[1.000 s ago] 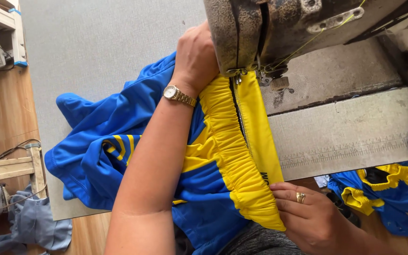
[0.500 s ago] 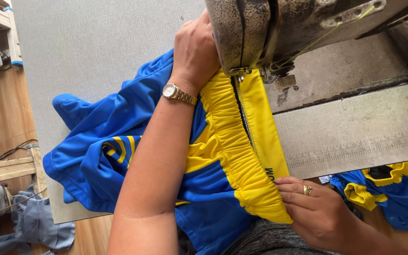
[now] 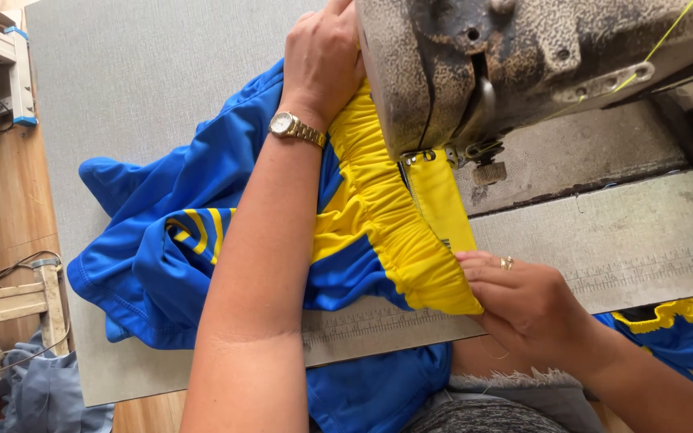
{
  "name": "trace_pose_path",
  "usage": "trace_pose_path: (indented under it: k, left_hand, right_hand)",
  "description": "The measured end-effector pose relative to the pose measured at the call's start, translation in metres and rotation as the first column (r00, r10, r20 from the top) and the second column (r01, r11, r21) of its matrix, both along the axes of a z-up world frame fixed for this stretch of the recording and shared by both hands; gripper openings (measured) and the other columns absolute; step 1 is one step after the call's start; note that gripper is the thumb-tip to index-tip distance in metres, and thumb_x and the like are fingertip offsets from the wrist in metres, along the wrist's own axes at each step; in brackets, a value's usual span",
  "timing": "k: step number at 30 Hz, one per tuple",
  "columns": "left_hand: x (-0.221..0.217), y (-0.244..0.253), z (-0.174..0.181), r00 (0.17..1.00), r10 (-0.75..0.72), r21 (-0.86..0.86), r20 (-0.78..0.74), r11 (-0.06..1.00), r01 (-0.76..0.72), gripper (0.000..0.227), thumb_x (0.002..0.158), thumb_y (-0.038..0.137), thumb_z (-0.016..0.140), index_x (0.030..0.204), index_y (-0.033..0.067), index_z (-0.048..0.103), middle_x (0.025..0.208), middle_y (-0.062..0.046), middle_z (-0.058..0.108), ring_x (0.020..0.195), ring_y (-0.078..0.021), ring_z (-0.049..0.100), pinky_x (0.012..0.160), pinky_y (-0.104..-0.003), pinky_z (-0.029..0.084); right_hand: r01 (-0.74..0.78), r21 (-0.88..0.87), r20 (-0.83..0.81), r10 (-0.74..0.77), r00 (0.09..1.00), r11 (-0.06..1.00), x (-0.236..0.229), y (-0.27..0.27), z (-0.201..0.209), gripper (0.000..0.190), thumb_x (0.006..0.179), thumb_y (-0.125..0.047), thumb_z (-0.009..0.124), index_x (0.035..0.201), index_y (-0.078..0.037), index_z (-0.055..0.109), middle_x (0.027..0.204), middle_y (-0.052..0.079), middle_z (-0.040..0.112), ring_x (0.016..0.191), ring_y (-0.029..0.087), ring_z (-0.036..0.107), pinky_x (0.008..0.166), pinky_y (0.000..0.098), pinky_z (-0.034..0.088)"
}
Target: Sewing an elastic waistband onto a blue and yellow athletic garment using an industrial sewing machine.
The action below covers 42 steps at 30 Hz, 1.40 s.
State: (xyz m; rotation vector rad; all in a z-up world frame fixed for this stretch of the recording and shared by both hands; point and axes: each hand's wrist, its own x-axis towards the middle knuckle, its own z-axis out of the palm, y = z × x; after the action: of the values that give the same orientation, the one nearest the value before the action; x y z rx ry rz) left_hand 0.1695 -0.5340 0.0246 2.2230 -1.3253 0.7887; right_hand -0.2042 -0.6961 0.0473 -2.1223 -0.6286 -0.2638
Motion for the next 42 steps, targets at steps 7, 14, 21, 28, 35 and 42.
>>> trace_pose_path:
  k: [7, 14, 21, 28, 35, 42]
  left_hand:
    - [0.014, 0.018, 0.004, 0.994, 0.052, 0.005, -0.094, 0.999, -0.052, 0.029, 0.098, 0.029, 0.083, 0.094, 0.0136, 0.059, 0.095, -0.009, 0.068, 0.074, -0.0358, 0.064, 0.065, -0.050, 0.050]
    - [-0.017, 0.104, 0.013, 0.796, -0.251, -0.231, -0.550, 0.962, 0.144, 0.025, 0.104, 0.023, 0.083, 0.094, 0.0087, 0.066, 0.095, -0.003, 0.052, 0.083, -0.0173, 0.055, 0.076, -0.034, 0.048]
    - [-0.147, 0.256, 0.170, 0.493, 0.414, 0.429, -0.765, 0.899, -0.089, 0.093, 0.093, 0.062, 0.070, 0.165, 0.0112, 0.041, 0.171, -0.016, 0.043, 0.154, -0.0340, 0.042, 0.121, -0.055, 0.039]
    - [-0.191, 0.419, 0.104, 0.422, 0.707, 0.746, -0.568, 0.659, -0.100, 0.111, 0.053, 0.026, 0.103, 0.148, 0.0299, 0.047, 0.147, -0.003, 0.049, 0.133, -0.0322, 0.050, 0.113, -0.051, 0.039]
    - [-0.235, 0.422, 0.134, 0.826, 0.515, 0.161, 0.228, 0.817, -0.554, 0.027, 0.118, -0.033, 0.063, 0.121, -0.0089, 0.075, 0.115, -0.027, 0.059, 0.110, -0.0466, 0.054, 0.103, -0.058, 0.047]
    - [-0.215, 0.297, 0.124, 0.501, 0.858, 0.537, -0.110, 0.476, -0.697, 0.041, 0.098, -0.016, 0.047, 0.127, -0.0031, 0.073, 0.178, -0.038, 0.044, 0.163, -0.0614, 0.026, 0.123, -0.080, 0.000]
  right_hand:
    - [-0.008, 0.001, -0.019, 0.008, 1.000, 1.000, 0.027, -0.003, -0.006, 0.027, 0.104, -0.011, 0.055, 0.116, 0.006, 0.073, 0.126, 0.020, 0.078, 0.123, 0.039, 0.076, 0.120, 0.0529, 0.056]
    - [-0.089, -0.158, -0.127, 0.069, 0.989, 0.983, 0.046, 0.025, 0.039, 0.041, 0.085, -0.026, 0.081, 0.122, -0.009, 0.077, 0.152, 0.019, 0.064, 0.142, 0.040, 0.063, 0.123, 0.0572, 0.043]
    - [-0.170, 0.050, -0.184, 0.176, 0.967, 0.984, 0.062, 0.092, 0.083, 0.032, 0.084, -0.025, 0.092, 0.100, 0.001, 0.080, 0.102, 0.013, 0.080, 0.091, 0.025, 0.076, 0.082, 0.0380, 0.060]
    - [0.052, 0.513, -0.691, 0.376, 0.617, 0.857, 0.044, 0.102, 0.103, 0.042, 0.094, -0.020, 0.071, 0.133, -0.006, 0.072, 0.130, 0.009, 0.081, 0.113, 0.022, 0.078, 0.094, 0.0355, 0.062]
    - [-0.474, -0.061, 0.004, 0.475, 0.880, 0.878, -0.051, 0.105, 0.052, 0.033, 0.114, -0.012, 0.047, 0.100, -0.002, 0.075, 0.107, 0.011, 0.074, 0.100, 0.035, 0.070, 0.090, 0.0482, 0.057]
    - [-0.282, -0.202, -0.002, 0.287, 0.958, 0.938, -0.091, 0.093, -0.021, 0.033, 0.106, -0.016, 0.065, 0.131, 0.005, 0.071, 0.137, 0.015, 0.074, 0.131, 0.037, 0.067, 0.121, 0.0533, 0.043]
